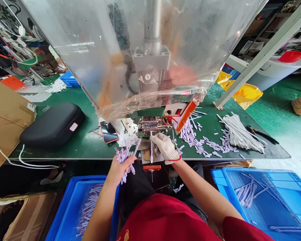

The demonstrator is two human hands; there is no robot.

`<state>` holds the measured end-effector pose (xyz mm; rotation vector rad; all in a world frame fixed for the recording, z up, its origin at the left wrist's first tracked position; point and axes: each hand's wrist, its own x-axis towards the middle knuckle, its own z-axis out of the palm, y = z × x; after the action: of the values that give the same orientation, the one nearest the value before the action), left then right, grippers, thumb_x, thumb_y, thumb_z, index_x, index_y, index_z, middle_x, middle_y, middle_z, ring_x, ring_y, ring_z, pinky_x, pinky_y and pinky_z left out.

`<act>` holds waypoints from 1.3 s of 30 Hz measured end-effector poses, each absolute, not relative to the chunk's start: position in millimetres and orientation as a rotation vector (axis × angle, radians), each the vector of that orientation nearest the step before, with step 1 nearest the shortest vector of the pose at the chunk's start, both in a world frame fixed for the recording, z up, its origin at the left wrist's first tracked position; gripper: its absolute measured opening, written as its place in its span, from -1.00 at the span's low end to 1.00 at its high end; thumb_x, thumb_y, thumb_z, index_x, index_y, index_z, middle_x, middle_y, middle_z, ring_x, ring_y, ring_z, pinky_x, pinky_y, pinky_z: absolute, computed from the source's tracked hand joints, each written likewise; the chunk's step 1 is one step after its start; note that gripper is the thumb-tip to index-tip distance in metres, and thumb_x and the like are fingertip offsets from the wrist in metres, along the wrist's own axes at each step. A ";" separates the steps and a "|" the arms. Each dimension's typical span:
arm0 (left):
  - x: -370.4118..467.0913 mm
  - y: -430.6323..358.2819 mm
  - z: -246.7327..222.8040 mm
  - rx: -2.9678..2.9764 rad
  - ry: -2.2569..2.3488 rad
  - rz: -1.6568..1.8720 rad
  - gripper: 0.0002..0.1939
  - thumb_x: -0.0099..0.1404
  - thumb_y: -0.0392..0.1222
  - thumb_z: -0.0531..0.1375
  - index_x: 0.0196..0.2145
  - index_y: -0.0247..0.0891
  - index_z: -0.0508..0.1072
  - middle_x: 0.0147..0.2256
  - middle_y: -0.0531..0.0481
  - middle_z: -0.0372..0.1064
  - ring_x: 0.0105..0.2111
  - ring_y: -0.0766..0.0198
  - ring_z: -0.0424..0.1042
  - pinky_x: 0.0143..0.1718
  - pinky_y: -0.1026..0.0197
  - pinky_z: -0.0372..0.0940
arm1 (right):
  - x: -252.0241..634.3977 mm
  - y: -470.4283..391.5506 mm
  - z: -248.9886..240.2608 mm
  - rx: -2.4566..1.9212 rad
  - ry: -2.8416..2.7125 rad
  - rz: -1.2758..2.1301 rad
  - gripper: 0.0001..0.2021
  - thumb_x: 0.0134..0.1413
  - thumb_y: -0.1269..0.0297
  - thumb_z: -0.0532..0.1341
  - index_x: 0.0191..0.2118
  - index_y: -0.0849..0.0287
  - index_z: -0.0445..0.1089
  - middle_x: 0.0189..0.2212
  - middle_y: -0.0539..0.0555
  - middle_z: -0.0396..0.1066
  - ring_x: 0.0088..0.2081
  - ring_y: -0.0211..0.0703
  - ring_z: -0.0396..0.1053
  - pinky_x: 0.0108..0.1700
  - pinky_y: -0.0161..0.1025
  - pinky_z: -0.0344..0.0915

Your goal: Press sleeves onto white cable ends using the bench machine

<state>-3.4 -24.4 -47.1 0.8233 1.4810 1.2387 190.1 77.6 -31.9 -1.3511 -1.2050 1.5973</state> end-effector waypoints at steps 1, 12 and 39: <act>-2.1 -23.7 -46.4 0.851 1.502 1.227 -0.63 0.02 0.04 0.42 -0.51 -0.36 0.51 -0.65 0.08 0.28 -0.73 0.52 0.04 -0.71 0.36 -0.06 | 191.5 74.3 -26.8 -1.359 -1.238 1.519 -0.69 0.07 -0.01 0.25 -0.42 0.13 0.25 -0.65 -0.07 0.34 -0.71 -0.33 0.21 -0.69 -0.38 0.15; 11.0 -19.4 -31.1 1.173 1.529 1.090 -0.71 0.13 0.00 0.37 -0.53 -0.29 0.53 -0.71 0.14 0.16 -0.67 0.41 0.10 -0.62 0.31 0.02 | 189.4 37.2 -4.5 -1.092 -1.634 1.591 -0.68 0.16 0.01 0.23 -0.36 0.20 0.41 -0.54 -0.04 0.36 -0.53 -0.34 0.25 -0.48 -0.40 0.19; 49.5 31.3 -39.7 1.066 1.580 1.009 -0.59 0.15 0.08 0.32 -0.62 -0.23 0.32 -0.77 0.17 0.18 -0.80 0.40 0.16 -0.75 0.35 0.05 | 251.0 32.2 -19.2 -1.041 -1.088 1.773 -0.53 0.20 -0.17 0.16 -0.09 0.16 0.41 -0.60 -0.07 0.35 -0.74 -0.38 0.15 -0.74 -0.43 0.06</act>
<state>49.5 31.3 -39.7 1.0663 1.5799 1.0088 251.0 32.2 -19.2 -1.0415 -1.0878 1.7726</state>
